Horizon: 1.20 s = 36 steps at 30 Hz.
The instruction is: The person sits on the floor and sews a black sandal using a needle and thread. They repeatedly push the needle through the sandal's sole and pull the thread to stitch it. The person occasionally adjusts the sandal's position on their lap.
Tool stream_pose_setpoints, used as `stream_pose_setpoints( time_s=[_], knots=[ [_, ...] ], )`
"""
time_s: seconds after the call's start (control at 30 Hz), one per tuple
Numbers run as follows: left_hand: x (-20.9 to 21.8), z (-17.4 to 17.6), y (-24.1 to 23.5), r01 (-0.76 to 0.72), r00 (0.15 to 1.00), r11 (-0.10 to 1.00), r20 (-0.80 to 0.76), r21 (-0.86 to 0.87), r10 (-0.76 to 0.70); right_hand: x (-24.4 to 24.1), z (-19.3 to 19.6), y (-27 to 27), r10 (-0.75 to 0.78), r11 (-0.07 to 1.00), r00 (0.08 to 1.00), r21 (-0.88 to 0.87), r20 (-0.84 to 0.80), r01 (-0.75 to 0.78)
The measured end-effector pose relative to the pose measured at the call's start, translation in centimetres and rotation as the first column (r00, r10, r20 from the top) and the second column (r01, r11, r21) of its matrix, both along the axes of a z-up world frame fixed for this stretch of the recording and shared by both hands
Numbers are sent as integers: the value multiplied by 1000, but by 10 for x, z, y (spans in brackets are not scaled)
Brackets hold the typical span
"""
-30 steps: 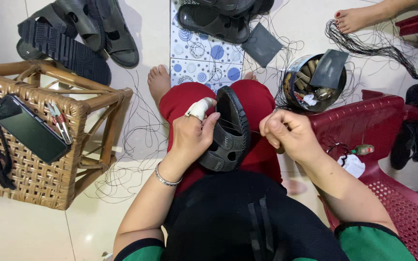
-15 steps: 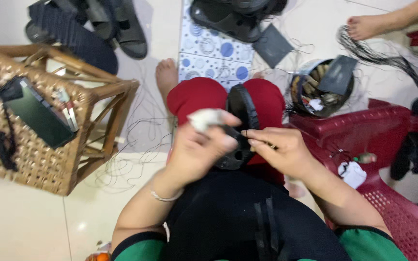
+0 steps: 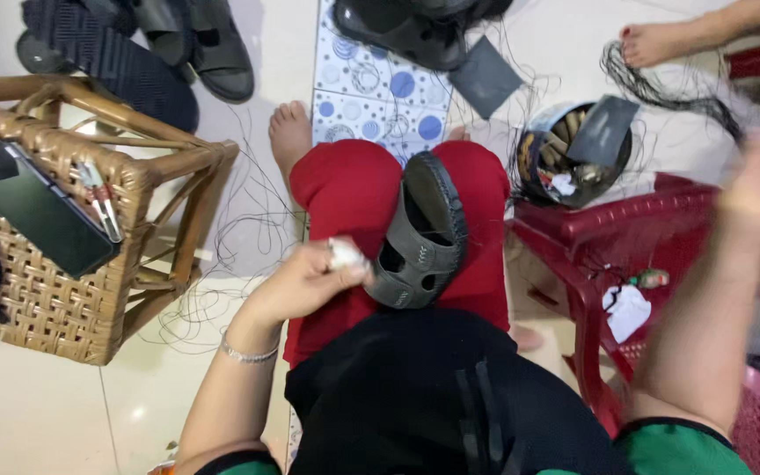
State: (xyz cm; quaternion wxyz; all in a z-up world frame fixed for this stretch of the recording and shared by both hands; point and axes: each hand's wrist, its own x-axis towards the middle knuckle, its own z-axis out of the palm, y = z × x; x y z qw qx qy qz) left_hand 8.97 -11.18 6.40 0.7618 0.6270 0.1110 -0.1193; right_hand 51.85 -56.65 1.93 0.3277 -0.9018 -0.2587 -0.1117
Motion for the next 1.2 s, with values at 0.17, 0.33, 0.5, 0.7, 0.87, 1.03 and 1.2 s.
stream_pose_setpoints(
  time_s=[0.17,0.33,0.5,0.7,0.87,1.03,1.2],
  knots=[
    [56,31,5,-219,885,807,237,-549,401,-184,78,186,396,874,756,-38,-521,-484],
    [61,27,53,-216,776,632,263,-744,574,-196,89,205,552,669,460,41,-695,-742],
    [67,-8,70,-540,694,373,-149,-754,704,-204,87,223,725,682,124,682,-677,-265],
    [82,-49,37,-862,506,466,376,197,777,-195,47,219,583,773,204,614,-786,157],
    [97,41,-39,-308,927,791,352,528,126,-190,131,248,651,759,406,545,-641,-357],
    [30,-11,27,-361,926,908,30,-214,376,-159,153,226,661,659,436,194,-611,-727],
    [-52,-113,114,223,694,378,-418,899,586,-156,142,214,340,392,545,-411,-767,-823]
  ],
)
